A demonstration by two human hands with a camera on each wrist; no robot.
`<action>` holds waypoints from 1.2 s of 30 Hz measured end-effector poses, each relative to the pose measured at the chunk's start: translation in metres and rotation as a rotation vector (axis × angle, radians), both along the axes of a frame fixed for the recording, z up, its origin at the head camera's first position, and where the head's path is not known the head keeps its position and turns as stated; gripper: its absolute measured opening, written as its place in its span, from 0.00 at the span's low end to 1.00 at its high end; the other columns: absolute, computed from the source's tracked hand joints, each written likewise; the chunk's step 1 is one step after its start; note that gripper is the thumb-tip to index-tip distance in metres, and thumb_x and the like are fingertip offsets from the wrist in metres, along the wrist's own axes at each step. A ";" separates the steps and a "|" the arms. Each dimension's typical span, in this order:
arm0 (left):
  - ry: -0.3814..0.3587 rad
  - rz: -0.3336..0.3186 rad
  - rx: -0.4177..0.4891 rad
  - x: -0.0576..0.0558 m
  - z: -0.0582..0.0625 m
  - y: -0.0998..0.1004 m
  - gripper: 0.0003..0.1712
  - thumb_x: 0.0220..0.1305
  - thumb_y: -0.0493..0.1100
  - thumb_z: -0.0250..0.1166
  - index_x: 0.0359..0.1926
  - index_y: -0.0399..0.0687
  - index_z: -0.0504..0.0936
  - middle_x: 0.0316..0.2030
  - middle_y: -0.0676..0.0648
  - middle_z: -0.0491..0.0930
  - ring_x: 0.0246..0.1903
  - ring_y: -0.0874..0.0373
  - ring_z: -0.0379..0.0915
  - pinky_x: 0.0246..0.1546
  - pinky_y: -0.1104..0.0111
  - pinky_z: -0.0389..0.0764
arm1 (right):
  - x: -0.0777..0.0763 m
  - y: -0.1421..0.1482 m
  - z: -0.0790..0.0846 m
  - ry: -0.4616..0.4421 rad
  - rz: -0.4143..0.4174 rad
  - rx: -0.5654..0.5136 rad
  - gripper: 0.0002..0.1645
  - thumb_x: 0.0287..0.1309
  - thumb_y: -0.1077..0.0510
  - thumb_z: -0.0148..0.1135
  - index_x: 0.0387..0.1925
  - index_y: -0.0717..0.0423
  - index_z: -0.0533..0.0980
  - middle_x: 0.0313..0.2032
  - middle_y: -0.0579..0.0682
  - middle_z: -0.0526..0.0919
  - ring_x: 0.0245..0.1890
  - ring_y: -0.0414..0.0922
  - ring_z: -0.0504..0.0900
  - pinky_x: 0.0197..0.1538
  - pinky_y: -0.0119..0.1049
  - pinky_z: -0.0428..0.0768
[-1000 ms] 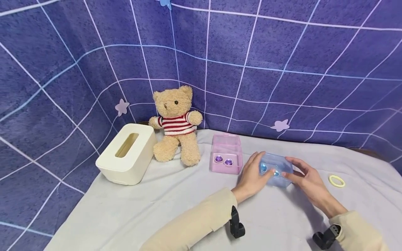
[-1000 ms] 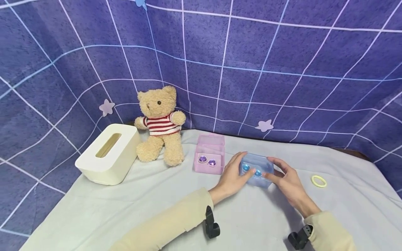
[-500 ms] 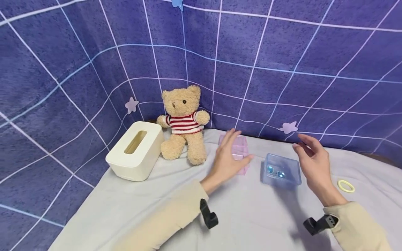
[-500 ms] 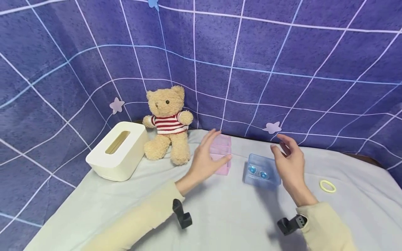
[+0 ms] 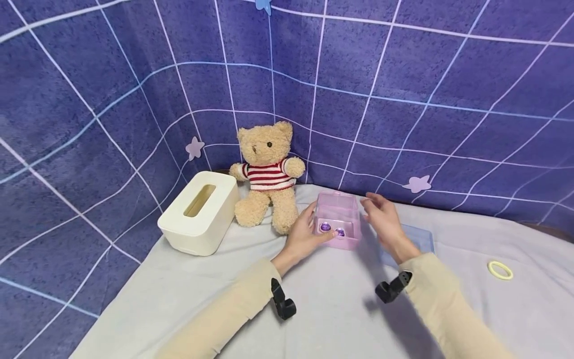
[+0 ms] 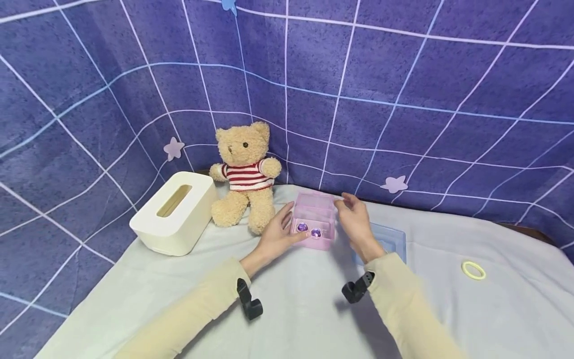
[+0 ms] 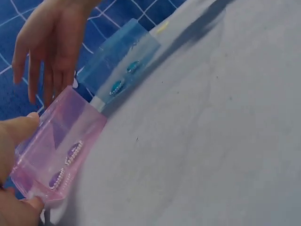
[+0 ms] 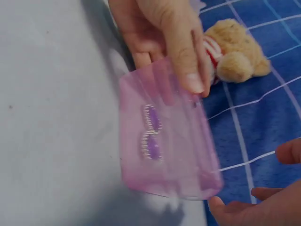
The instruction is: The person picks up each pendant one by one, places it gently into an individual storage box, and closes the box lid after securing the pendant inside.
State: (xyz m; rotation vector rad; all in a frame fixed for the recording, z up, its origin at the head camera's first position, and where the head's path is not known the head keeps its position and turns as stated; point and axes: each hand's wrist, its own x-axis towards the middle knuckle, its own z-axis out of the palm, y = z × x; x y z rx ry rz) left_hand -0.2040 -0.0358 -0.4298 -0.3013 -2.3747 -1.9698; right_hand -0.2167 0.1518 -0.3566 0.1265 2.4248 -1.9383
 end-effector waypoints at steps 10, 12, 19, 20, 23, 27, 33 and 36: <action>-0.020 -0.045 0.019 0.003 0.000 0.004 0.51 0.53 0.38 0.73 0.73 0.35 0.53 0.70 0.34 0.60 0.69 0.44 0.61 0.70 0.60 0.64 | -0.022 -0.002 -0.017 -0.113 -0.028 -0.124 0.19 0.68 0.58 0.46 0.52 0.68 0.70 0.26 0.39 0.75 0.25 0.33 0.75 0.35 0.28 0.79; -0.023 -0.044 0.022 0.003 0.000 0.003 0.51 0.53 0.38 0.72 0.73 0.35 0.53 0.70 0.34 0.60 0.69 0.44 0.60 0.70 0.59 0.64 | -0.024 -0.003 -0.016 -0.132 -0.023 -0.148 0.15 0.68 0.58 0.46 0.49 0.65 0.70 0.25 0.39 0.75 0.24 0.32 0.75 0.35 0.28 0.79; -0.028 -0.044 0.007 0.002 -0.001 0.002 0.52 0.53 0.37 0.73 0.73 0.34 0.52 0.70 0.35 0.60 0.68 0.43 0.62 0.68 0.60 0.66 | -0.026 -0.008 -0.010 -0.152 -0.061 -0.219 0.19 0.68 0.58 0.45 0.53 0.69 0.69 0.24 0.41 0.75 0.22 0.32 0.75 0.33 0.27 0.79; -0.026 -0.045 0.004 0.002 -0.001 0.003 0.52 0.53 0.37 0.73 0.73 0.34 0.52 0.70 0.34 0.60 0.67 0.43 0.63 0.68 0.61 0.66 | -0.026 -0.009 -0.009 -0.151 -0.072 -0.215 0.22 0.69 0.57 0.45 0.56 0.70 0.67 0.27 0.41 0.74 0.23 0.32 0.75 0.33 0.27 0.79; -0.028 -0.043 -0.004 0.003 0.000 0.002 0.52 0.53 0.38 0.73 0.73 0.34 0.53 0.68 0.34 0.62 0.67 0.43 0.64 0.67 0.61 0.67 | -0.026 -0.011 -0.005 -0.149 -0.088 -0.181 0.28 0.70 0.54 0.44 0.64 0.67 0.64 0.38 0.48 0.74 0.31 0.37 0.75 0.37 0.28 0.78; -0.041 -0.033 -0.016 0.003 0.001 0.000 0.53 0.52 0.39 0.73 0.73 0.35 0.53 0.69 0.35 0.62 0.67 0.44 0.63 0.68 0.61 0.66 | -0.026 -0.012 -0.001 -0.136 -0.073 -0.134 0.31 0.72 0.47 0.40 0.69 0.60 0.61 0.53 0.56 0.72 0.43 0.44 0.75 0.49 0.37 0.77; -0.040 -0.004 -0.055 0.004 0.004 -0.001 0.53 0.52 0.42 0.74 0.73 0.36 0.54 0.71 0.38 0.60 0.68 0.44 0.61 0.70 0.60 0.64 | -0.026 -0.014 0.000 -0.055 -0.094 -0.125 0.34 0.71 0.38 0.41 0.64 0.57 0.65 0.47 0.52 0.74 0.40 0.41 0.79 0.51 0.42 0.78; -0.045 0.005 -0.085 0.006 0.003 0.000 0.53 0.52 0.43 0.74 0.73 0.37 0.54 0.71 0.39 0.60 0.68 0.45 0.62 0.69 0.60 0.66 | -0.023 -0.013 -0.004 0.014 -0.094 -0.123 0.30 0.70 0.38 0.44 0.54 0.60 0.70 0.40 0.46 0.75 0.39 0.38 0.80 0.51 0.41 0.81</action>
